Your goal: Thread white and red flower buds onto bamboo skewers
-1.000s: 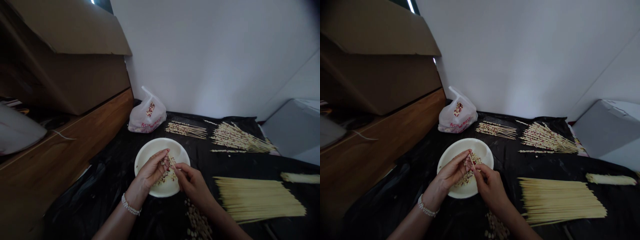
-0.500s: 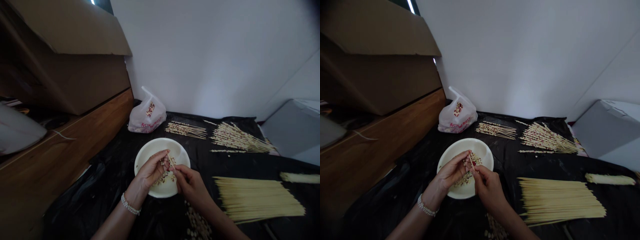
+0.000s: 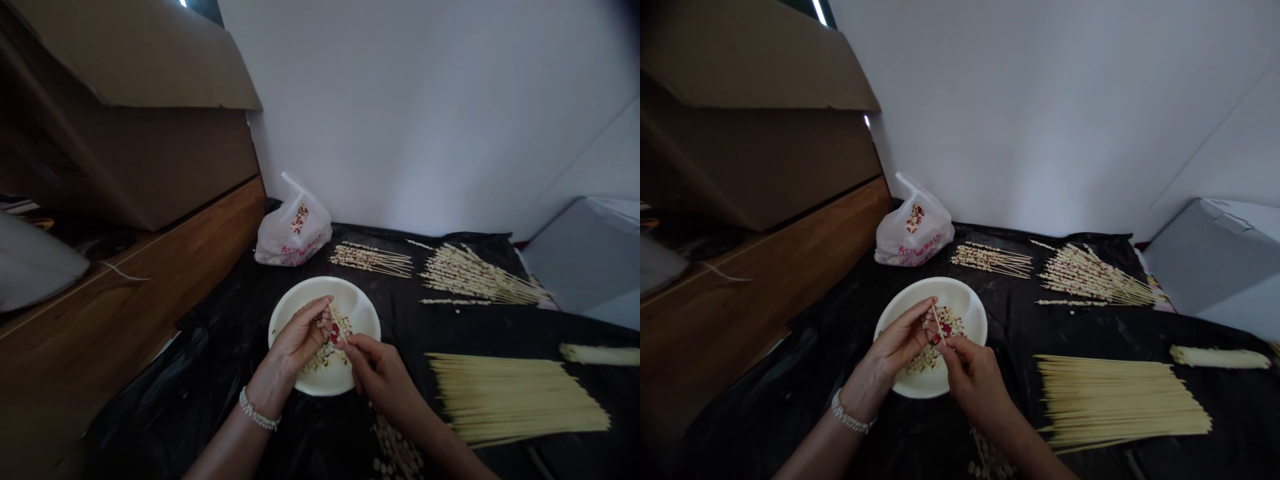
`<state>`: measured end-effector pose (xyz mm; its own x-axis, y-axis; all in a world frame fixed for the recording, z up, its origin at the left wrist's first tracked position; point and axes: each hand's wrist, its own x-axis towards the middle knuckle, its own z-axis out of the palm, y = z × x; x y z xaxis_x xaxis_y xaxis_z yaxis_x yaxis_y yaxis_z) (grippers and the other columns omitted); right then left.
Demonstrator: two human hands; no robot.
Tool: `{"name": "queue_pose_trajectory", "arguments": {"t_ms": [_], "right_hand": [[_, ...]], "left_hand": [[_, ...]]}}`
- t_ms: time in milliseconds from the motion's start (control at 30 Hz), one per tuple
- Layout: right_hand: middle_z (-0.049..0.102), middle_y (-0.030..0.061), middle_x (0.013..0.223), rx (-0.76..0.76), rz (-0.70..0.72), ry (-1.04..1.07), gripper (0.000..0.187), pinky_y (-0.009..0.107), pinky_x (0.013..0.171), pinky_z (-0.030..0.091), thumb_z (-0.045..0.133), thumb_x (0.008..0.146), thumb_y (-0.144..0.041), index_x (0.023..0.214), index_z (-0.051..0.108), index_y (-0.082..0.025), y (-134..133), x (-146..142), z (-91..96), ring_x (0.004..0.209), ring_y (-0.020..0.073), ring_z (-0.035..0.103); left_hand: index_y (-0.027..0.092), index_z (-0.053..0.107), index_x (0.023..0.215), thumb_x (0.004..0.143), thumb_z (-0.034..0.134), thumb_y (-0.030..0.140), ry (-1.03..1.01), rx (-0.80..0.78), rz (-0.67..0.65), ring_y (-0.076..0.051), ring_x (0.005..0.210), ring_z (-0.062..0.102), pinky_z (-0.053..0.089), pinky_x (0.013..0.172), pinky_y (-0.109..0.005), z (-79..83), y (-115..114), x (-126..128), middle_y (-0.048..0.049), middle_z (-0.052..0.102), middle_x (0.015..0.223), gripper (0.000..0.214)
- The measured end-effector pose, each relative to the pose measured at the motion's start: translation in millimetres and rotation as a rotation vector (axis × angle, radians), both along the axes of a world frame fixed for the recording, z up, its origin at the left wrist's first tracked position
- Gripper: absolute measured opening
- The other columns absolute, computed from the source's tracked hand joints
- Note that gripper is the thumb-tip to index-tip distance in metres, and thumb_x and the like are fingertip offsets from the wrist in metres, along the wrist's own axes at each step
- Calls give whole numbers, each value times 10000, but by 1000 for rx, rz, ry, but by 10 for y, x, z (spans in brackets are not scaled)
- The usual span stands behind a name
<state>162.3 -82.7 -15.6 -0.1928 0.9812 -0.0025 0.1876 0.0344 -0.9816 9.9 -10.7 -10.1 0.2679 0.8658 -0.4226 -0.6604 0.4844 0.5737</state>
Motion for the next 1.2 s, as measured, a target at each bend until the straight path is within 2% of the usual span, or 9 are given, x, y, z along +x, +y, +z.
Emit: {"name": "queue_pose_trajectory", "arguments": {"t_ms": [233,500,567,667,767,867,933,1033,1200], "right_hand": [[463,-57,482,35,-34,-9,347,241,444,312,527,982,-411,811,699,-163,-7,-20,-17,445,133,419],[457,-63,486,23,-52,33,350,238,451,313,531,987,-420,893,728,-146,18,-15,-37,449,130,409],[457,-64,490,17,-50,42,355,237,450,312,533,986,-430,907,727,-144,19,-10,-30,450,128,408],[450,-72,478,-9,-38,55,365,237,450,317,532,986,-447,932,722,-141,16,0,-22,432,125,411],[449,-72,470,-14,-37,58,364,240,451,315,531,988,-451,922,718,-146,11,8,-20,427,126,416],[459,-68,465,-3,-41,50,367,246,457,323,529,988,-458,911,718,-153,12,10,-23,427,131,422],[463,-67,463,-9,-38,51,377,250,460,329,530,986,-475,916,719,-157,17,8,-27,424,133,426],[465,-67,463,-15,-30,62,389,251,462,334,541,978,-501,925,719,-159,24,6,-39,424,133,427],[456,-68,478,-16,-32,62,381,246,458,318,543,980,-489,916,719,-157,27,12,-59,436,130,420]], "left_hand": [[131,725,774,697,835,146,30,52,-56,-92,570,547,482,561,-213,-16,-21,-1,-6,652,676,135],[120,730,763,717,846,159,46,96,-78,-73,611,554,470,592,-174,-65,-76,34,1,624,681,131],[118,726,796,750,826,166,10,71,-75,-75,621,565,484,605,-173,-84,-59,39,-6,636,702,120],[122,709,903,829,750,146,-69,-51,-23,-80,656,601,514,636,-174,-110,-6,28,-26,678,793,87],[129,686,951,820,621,-42,-68,-154,90,-90,752,660,542,757,-180,-135,32,-10,-42,701,857,225],[144,692,926,688,499,-182,-26,-158,141,-133,929,699,527,932,-228,-168,27,-51,-65,729,924,446],[172,695,905,631,473,-204,-7,-117,122,-172,1079,683,506,1019,-282,-185,14,-62,-75,746,1023,516],[199,691,883,635,475,-196,-7,-67,95,-202,1218,633,493,1071,-335,-174,4,-55,-78,738,1153,513],[160,704,960,714,499,-139,-27,-90,62,-207,1266,614,516,1045,-301,-68,-4,-32,-121,722,1205,439]]}}
